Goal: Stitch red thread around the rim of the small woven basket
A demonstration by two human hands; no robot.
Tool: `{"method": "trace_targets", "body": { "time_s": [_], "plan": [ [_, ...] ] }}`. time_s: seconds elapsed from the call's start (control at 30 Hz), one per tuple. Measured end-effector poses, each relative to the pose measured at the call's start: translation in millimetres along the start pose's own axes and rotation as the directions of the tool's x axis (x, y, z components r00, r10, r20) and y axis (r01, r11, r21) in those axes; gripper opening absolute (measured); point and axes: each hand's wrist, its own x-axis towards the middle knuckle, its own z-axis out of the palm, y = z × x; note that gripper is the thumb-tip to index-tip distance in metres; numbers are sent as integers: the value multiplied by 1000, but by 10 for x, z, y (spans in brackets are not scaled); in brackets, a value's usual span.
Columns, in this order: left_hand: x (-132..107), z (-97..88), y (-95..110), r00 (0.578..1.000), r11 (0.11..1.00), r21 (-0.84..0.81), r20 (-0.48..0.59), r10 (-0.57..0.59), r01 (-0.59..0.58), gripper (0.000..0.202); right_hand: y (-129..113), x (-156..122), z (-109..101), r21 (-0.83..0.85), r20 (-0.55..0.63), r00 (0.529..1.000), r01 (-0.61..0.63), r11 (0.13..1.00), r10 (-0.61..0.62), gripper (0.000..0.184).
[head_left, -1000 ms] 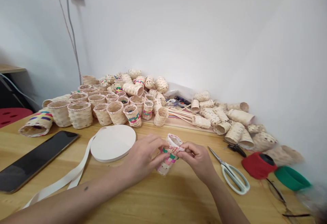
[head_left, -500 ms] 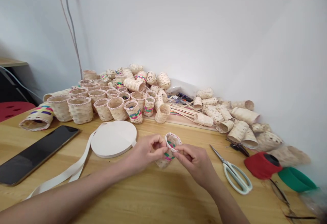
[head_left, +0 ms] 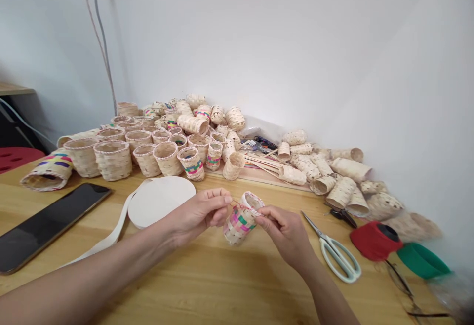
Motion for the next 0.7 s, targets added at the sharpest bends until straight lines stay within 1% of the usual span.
{"method": "trace_targets", "body": {
  "time_s": [0.07,0.17,0.23,0.3,0.33,0.37,0.4,0.43,0.47,0.5,0.53,0.57,0.6,0.63,0.67,0.7],
  "plan": [
    [-15,-7,41,994,998,-40,93,-53,57,30,14,-1,-16,1,-24,1000,-1,1000,1,22],
    [-30,-31,66,966,990,-41,228,-121,133,26,20,-4,-33,4,-48,999,0,1000,0,21],
    [-43,-49,62,951,988,-32,278,-137,152,26,21,-4,-42,-6,-49,999,0,1000,-1,20],
    [-75,-62,66,938,990,-9,321,-129,139,29,32,1,-58,-24,-48,999,-5,1000,3,22],
    [-101,-65,81,928,991,28,349,-131,130,31,41,5,-70,-34,-55,998,-15,999,14,23],
    [-134,-68,109,910,987,107,385,-153,121,32,53,10,-84,-42,-64,998,-29,999,26,23],
    [-172,-68,150,882,968,229,429,-195,103,31,65,14,-99,-43,-72,997,-41,998,38,23],
    [-211,-69,202,848,916,396,462,-261,67,29,76,17,-114,-39,-78,996,-48,998,45,22],
    [-247,-70,264,820,813,582,472,-324,-14,23,84,18,-126,-28,-79,996,-44,999,42,21],
    [-276,-70,328,819,670,730,463,-338,-136,18,87,17,-134,-11,-72,997,-28,1000,27,20],
    [-295,-70,389,858,494,828,436,-271,-265,12,85,15,-137,14,-59,998,4,1000,-3,20],
    [-302,-68,440,904,308,880,412,-118,-361,10,76,10,-134,46,-44,998,43,998,-41,20],
    [-298,-62,476,913,159,899,406,49,-408,11,62,5,-127,81,-28,996,87,993,-85,20],
    [-285,-52,495,891,63,903,405,208,-425,14,44,-2,-117,113,-15,992,129,985,-128,21],
    [-266,-37,493,852,24,897,410,324,-441,16,23,-8,-105,139,-5,986,167,976,-168,21],
    [-242,-19,474,811,24,879,429,398,-476,17,2,-14,-93,154,-3,980,199,968,-201,22]
  ]
}}
